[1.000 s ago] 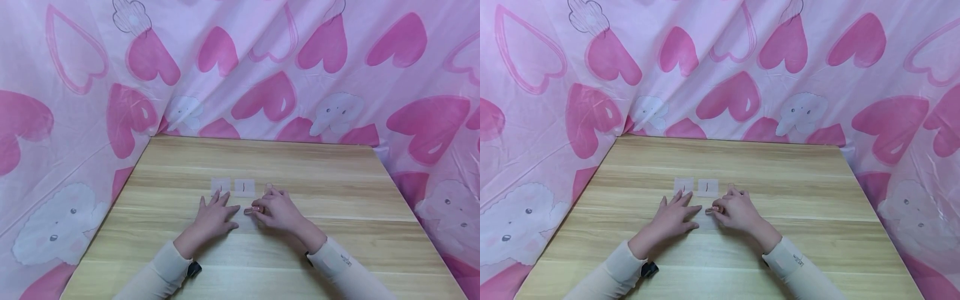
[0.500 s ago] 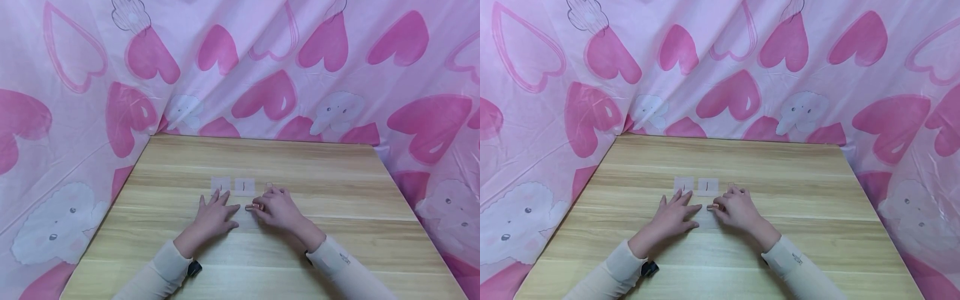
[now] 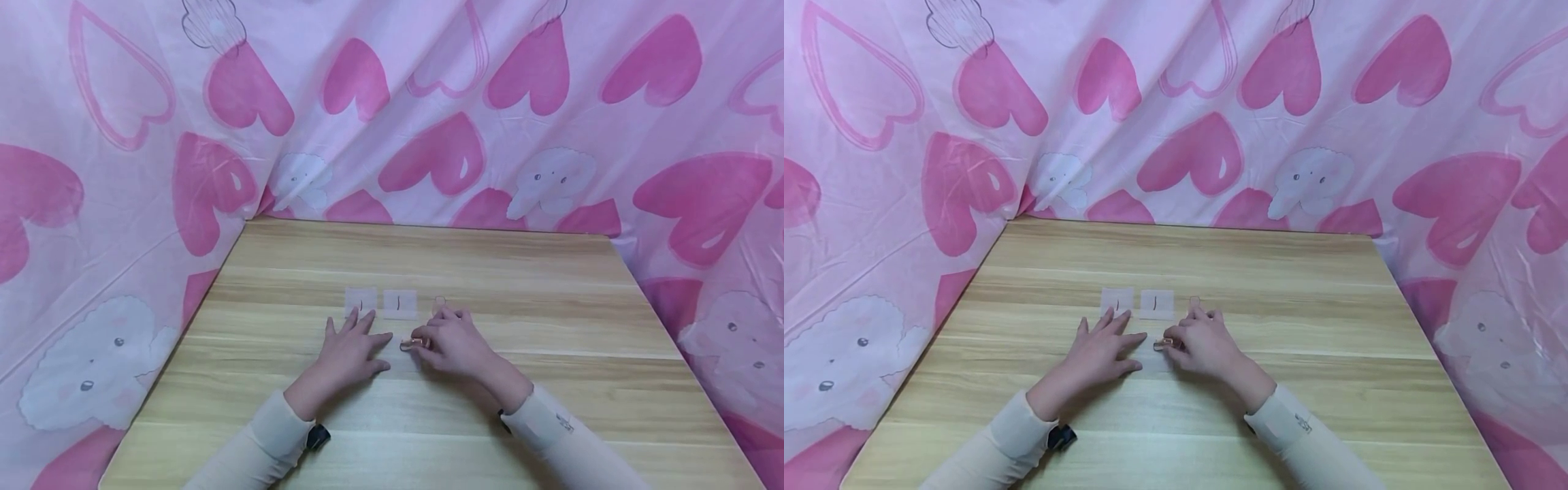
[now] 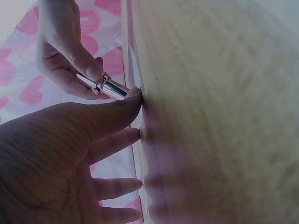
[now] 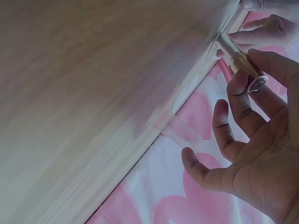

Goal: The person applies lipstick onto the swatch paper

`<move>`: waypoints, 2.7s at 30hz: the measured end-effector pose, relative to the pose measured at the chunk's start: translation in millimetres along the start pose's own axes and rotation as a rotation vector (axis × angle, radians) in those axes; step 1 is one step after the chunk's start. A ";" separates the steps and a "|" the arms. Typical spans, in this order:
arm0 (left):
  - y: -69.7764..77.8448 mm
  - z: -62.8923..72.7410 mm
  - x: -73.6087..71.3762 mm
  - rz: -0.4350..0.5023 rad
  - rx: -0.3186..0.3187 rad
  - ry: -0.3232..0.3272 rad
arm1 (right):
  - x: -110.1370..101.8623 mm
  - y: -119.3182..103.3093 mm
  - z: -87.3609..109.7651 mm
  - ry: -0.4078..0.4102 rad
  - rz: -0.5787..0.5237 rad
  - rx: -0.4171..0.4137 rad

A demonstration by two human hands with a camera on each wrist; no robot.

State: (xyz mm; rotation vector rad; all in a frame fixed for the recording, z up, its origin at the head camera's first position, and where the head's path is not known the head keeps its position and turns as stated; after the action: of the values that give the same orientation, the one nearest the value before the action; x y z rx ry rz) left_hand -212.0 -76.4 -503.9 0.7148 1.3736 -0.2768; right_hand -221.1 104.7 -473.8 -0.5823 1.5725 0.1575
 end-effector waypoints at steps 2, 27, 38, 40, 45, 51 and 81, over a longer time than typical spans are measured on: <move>0.1 -0.4 0.1 0.001 -0.001 -0.002 | -0.5 -1.1 0.9 -0.009 -0.003 -0.004; -1.2 -0.5 1.8 -0.007 -0.006 -0.002 | -1.1 -10.9 11.0 -0.047 -0.009 -0.017; 1.4 2.7 1.6 -0.003 0.001 0.011 | 0.6 -14.3 14.4 -0.043 -0.015 -0.036; 2.0 2.9 1.5 -0.005 0.004 0.011 | 0.0 -14.9 14.9 -0.040 -0.014 -0.038; 3.0 3.1 0.9 -0.005 0.004 0.015 | -0.7 -14.9 15.2 -0.036 -0.016 -0.040; 3.3 3.1 -0.1 -0.005 0.000 0.018 | 0.8 -14.0 14.9 -0.028 -0.016 -0.043; 4.9 5.2 0.8 -0.009 0.021 0.033 | -2.8 -13.2 16.8 -0.016 -0.009 -0.010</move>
State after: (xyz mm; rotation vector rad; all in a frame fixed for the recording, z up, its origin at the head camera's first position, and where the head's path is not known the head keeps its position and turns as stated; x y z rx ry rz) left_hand -204.9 -75.7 -503.1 0.7331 1.4074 -0.2882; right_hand -200.2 101.5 -469.6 -0.5951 1.5538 0.1630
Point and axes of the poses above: each hand's wrist, its own z-axis away from the middle knuckle, its own x-axis out of the palm, y = z × x, the point moved 6 cm from there along -z, towards the middle knuckle, and after that the axes turned 13 degrees about x, right-handed, at the moved point
